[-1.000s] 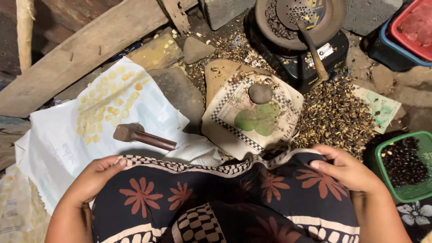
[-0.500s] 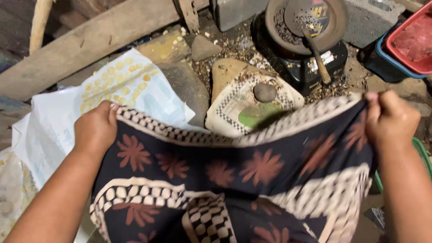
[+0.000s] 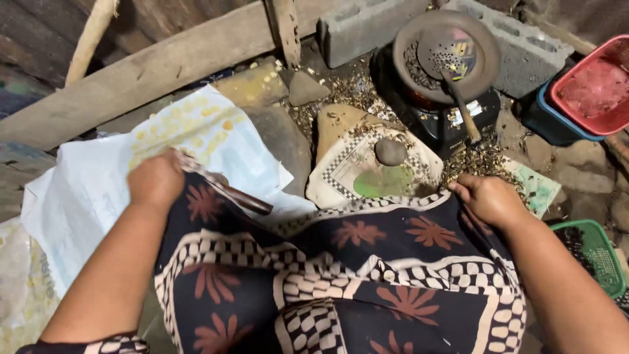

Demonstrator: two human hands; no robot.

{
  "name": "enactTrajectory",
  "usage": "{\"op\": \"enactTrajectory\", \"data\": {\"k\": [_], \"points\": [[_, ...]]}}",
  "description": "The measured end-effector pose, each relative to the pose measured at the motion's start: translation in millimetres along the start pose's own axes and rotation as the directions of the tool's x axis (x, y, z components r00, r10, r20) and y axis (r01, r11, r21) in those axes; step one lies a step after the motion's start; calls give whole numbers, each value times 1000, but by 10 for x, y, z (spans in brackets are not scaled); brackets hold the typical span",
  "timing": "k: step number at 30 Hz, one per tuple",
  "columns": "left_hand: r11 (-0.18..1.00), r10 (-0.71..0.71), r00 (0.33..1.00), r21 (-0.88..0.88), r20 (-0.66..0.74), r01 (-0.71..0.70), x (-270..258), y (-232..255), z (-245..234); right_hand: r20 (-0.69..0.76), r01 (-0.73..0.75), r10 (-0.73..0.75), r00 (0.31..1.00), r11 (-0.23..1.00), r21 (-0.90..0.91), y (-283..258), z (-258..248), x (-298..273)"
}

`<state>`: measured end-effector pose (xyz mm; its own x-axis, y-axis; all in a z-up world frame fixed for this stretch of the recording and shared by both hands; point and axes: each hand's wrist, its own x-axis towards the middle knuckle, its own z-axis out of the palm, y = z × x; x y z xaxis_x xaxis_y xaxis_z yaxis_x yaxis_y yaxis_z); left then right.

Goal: Manually cracking nuts with stones and tools, sorting them, and roasting them in a pan.

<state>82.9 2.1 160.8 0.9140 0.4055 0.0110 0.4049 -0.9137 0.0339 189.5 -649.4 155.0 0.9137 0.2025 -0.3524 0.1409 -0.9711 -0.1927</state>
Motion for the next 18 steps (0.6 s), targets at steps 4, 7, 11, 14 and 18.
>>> {"op": "enactTrajectory", "data": {"k": [4, 7, 11, 14, 18], "points": [[991, 86, 907, -130, 413, -35, -138, 358, -24, 118, 66, -58, 991, 996, -63, 387, 141, 222], [941, 307, 794, -295, 524, -168, -141, 382, 109, 337, 9, -52, 940, 992, 126, 654, 335, 378], [904, 369, 662, -416, 652, -94, 138, 145, 435, 667, 10, -6, 745, 1000, -2, 774, 470, 664], [949, 253, 534, -315, 807, 27, 262, 116, 333, 655, 198, -75, 752, 973, -116, 406, 167, 670], [921, 350, 438, -390, 828, 1, 354, 16, 343, 409, 101, 78, 909, 911, -399, -295, -626, 514]]}}
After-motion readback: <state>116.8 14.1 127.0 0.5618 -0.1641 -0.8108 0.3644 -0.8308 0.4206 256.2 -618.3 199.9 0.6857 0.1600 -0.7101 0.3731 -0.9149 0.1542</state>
